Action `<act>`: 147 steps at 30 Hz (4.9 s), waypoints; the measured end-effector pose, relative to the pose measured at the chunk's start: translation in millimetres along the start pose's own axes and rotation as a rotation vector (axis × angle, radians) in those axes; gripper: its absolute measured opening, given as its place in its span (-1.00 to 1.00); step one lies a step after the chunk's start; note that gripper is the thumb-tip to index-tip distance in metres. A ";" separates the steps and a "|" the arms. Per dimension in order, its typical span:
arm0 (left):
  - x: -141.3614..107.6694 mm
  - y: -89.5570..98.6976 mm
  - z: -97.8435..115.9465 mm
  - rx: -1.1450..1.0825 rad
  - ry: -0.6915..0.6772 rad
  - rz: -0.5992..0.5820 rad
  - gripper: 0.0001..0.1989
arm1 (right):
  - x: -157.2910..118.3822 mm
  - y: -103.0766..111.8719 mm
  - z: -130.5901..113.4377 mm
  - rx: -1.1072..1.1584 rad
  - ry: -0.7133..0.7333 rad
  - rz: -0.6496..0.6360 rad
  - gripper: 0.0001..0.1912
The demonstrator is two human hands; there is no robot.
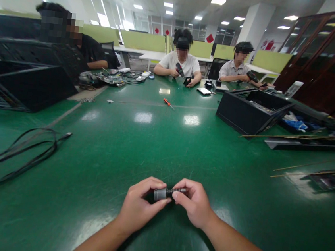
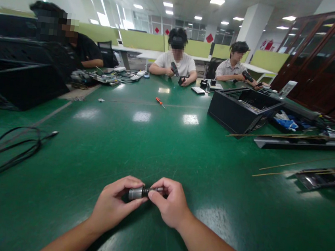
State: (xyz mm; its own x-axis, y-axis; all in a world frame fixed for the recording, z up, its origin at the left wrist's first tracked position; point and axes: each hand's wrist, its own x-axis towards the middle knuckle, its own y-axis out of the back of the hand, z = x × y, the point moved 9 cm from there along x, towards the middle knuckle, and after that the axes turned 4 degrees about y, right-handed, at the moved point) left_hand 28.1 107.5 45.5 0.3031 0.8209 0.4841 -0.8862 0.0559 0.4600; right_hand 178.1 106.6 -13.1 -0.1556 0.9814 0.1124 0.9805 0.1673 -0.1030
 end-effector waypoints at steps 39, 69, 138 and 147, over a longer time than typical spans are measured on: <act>0.6 3.1 0.8 0.007 0.023 0.027 -0.79 | 0.3 4.8 1.3 0.022 0.012 0.009 -0.84; -0.1 4.5 -3.4 0.012 0.016 0.032 -0.76 | 0.6 8.5 -0.9 0.024 0.015 0.039 -0.86; -2.3 8.6 -15.9 -0.025 0.119 0.074 -0.78 | 4.4 22.2 -9.5 0.015 0.051 0.148 -0.88; -1.4 9.8 -14.1 -0.031 0.106 0.084 -0.78 | 5.8 23.7 -8.2 0.029 0.055 0.143 -0.90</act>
State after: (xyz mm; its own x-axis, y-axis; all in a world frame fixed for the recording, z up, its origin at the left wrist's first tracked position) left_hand 14.0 114.9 38.9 0.1902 0.8786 0.4380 -0.9177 0.0006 0.3973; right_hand 201.4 115.5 -6.9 -0.0069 0.9889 0.1483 0.9881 0.0295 -0.1507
